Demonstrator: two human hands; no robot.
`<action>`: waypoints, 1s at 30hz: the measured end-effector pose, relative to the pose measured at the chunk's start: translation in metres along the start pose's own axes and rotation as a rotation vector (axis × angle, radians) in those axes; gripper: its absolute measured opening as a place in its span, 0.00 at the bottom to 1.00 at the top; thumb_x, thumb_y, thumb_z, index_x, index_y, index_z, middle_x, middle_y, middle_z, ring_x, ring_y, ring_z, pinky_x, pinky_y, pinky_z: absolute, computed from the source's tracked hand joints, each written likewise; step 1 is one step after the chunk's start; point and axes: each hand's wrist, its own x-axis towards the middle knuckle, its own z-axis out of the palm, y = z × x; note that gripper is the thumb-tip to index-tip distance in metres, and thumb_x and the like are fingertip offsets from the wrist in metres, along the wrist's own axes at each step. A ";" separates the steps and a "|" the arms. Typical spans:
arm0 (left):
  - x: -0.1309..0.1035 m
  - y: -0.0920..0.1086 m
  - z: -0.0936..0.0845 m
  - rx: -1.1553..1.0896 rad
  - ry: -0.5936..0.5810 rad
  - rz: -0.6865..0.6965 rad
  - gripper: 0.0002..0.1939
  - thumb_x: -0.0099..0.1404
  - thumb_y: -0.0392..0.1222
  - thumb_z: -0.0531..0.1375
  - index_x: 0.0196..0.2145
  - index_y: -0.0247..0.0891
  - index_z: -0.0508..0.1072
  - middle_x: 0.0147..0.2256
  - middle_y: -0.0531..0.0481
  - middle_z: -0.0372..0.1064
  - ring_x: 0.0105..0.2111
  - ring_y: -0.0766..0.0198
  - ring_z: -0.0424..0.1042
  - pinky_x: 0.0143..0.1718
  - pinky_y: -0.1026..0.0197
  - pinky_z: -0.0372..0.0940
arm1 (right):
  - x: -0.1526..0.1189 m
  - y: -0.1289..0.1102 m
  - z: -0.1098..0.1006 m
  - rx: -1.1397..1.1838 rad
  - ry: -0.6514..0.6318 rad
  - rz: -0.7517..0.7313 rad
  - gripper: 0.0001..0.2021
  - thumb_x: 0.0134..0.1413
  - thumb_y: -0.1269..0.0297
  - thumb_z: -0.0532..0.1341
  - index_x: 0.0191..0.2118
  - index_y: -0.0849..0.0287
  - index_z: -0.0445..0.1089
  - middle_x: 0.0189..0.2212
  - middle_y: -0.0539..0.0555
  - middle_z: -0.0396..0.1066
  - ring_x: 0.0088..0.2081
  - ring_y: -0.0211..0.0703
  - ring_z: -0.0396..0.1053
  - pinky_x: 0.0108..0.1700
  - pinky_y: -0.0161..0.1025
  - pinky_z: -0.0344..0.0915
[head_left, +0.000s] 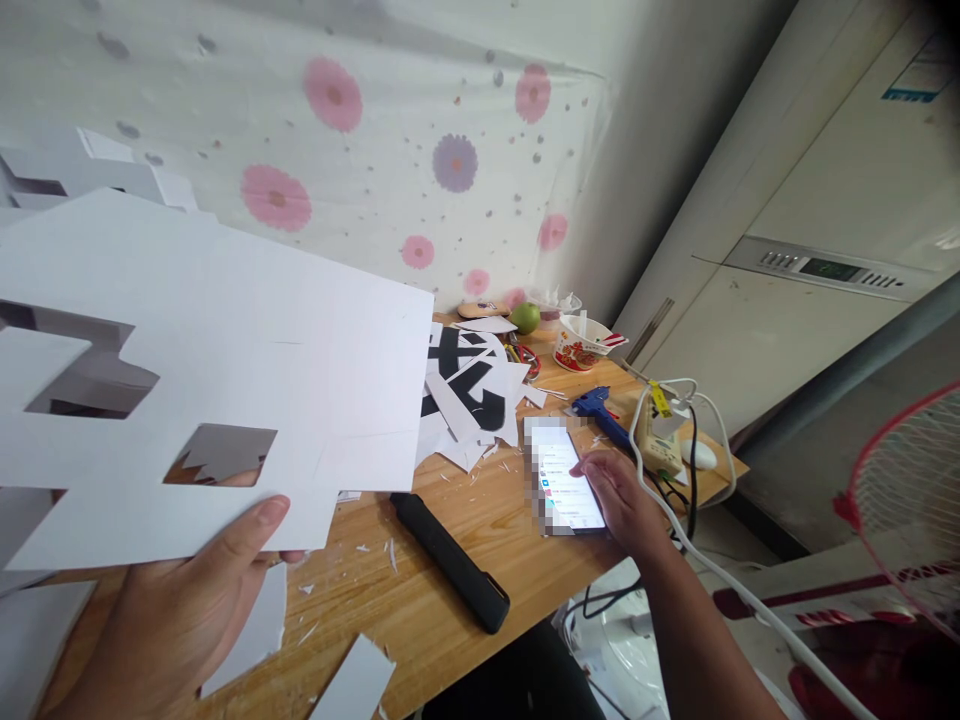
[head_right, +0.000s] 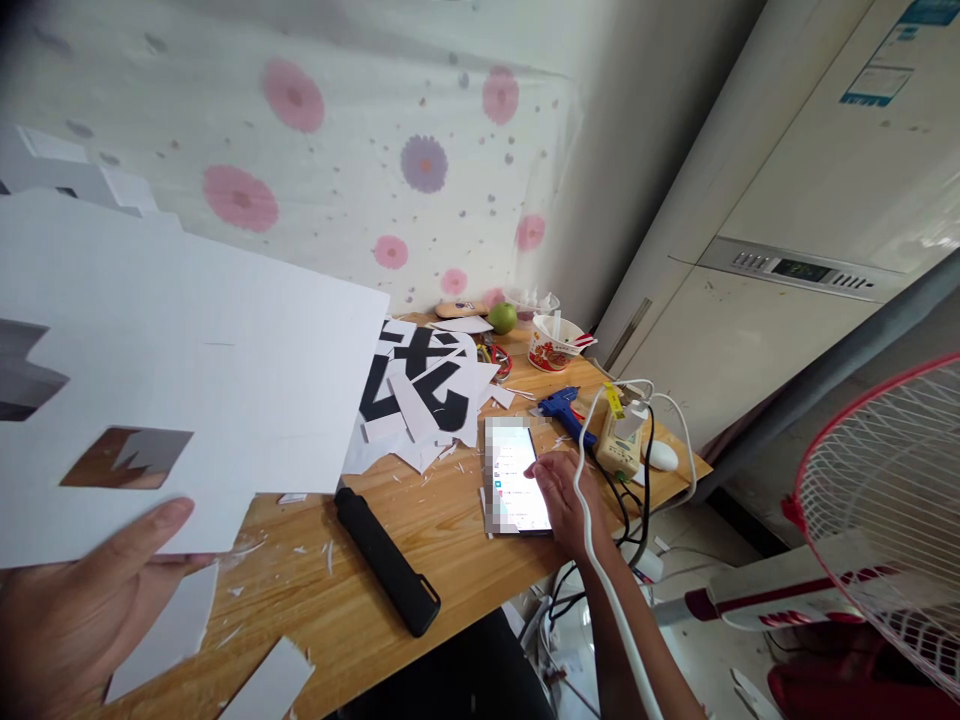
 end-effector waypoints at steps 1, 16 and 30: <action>0.000 0.000 0.000 0.002 0.000 0.005 0.25 0.47 0.40 0.73 0.44 0.49 0.75 0.42 0.53 0.77 0.48 0.48 0.73 0.27 0.60 0.76 | 0.000 0.000 0.000 0.000 0.000 0.000 0.15 0.64 0.54 0.52 0.34 0.55 0.72 0.35 0.56 0.70 0.42 0.51 0.68 0.47 0.50 0.62; 0.002 -0.002 0.001 0.004 -0.002 0.057 0.26 0.47 0.38 0.73 0.45 0.50 0.76 0.40 0.52 0.77 0.43 0.51 0.74 0.24 0.61 0.74 | 0.003 -0.007 -0.001 0.062 -0.026 -0.059 0.10 0.64 0.57 0.55 0.37 0.54 0.71 0.39 0.56 0.73 0.45 0.50 0.69 0.47 0.49 0.64; 0.002 -0.001 0.002 0.009 -0.065 0.087 0.23 0.49 0.40 0.72 0.44 0.48 0.76 0.37 0.52 0.74 0.35 0.59 0.71 0.22 0.63 0.72 | -0.026 -0.010 -0.004 0.152 0.134 -0.112 0.09 0.64 0.61 0.54 0.37 0.53 0.71 0.35 0.55 0.76 0.47 0.53 0.71 0.60 0.59 0.55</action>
